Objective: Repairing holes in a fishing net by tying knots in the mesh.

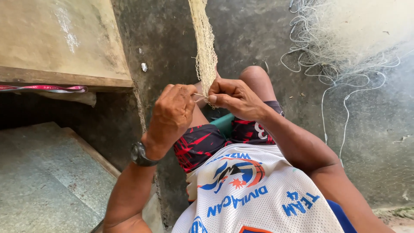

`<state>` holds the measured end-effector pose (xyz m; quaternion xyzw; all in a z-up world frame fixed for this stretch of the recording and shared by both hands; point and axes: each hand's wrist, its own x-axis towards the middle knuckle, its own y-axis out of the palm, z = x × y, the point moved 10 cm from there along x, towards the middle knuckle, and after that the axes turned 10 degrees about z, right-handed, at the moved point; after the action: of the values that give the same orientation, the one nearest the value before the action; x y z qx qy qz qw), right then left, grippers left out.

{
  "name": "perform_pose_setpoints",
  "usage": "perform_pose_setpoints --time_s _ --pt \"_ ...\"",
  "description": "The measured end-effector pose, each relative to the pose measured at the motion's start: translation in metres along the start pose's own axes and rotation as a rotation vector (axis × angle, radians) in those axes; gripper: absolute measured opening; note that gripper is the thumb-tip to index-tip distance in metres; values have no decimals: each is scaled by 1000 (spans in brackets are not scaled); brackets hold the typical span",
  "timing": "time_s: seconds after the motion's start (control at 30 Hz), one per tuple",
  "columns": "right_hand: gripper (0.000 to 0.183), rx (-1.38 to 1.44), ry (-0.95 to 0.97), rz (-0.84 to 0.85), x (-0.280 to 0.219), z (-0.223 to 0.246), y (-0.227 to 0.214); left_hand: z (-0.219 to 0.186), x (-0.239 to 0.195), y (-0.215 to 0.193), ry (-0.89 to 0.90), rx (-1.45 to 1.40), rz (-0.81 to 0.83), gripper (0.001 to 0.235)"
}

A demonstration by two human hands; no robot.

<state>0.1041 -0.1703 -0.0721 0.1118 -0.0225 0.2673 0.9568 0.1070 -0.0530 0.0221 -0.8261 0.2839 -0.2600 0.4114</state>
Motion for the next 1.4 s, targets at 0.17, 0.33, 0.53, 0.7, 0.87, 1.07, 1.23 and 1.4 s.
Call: perform_pose_setpoints --time_s 0.17,0.33,0.53,0.7,0.87,1.07,1.23,1.4 --pt "17 -16 63 44 1 16 0 25 3 17 -107 -465 96 17" --pt "15 -15 -31 72 6 20 1 38 1 55 -247 -1049 103 20" --pt "16 241 -220 -96 8 -9 -25 28 11 72 -131 -1861 -342 11" --pt "18 380 -387 -193 7 -11 -31 42 5 106 -135 -1999 -361 10" --pt "19 458 -383 -200 0 -25 -30 42 2 105 -98 -1952 -359 8" --pt "15 134 -347 -61 9 35 -11 28 13 2 -32 -910 -258 18" --pt "12 -66 -397 -17 6 51 -10 18 7 -17 40 -578 -244 20" --pt "12 -137 -422 21 4 67 -1 -3 13 -17 211 -339 -85 28"
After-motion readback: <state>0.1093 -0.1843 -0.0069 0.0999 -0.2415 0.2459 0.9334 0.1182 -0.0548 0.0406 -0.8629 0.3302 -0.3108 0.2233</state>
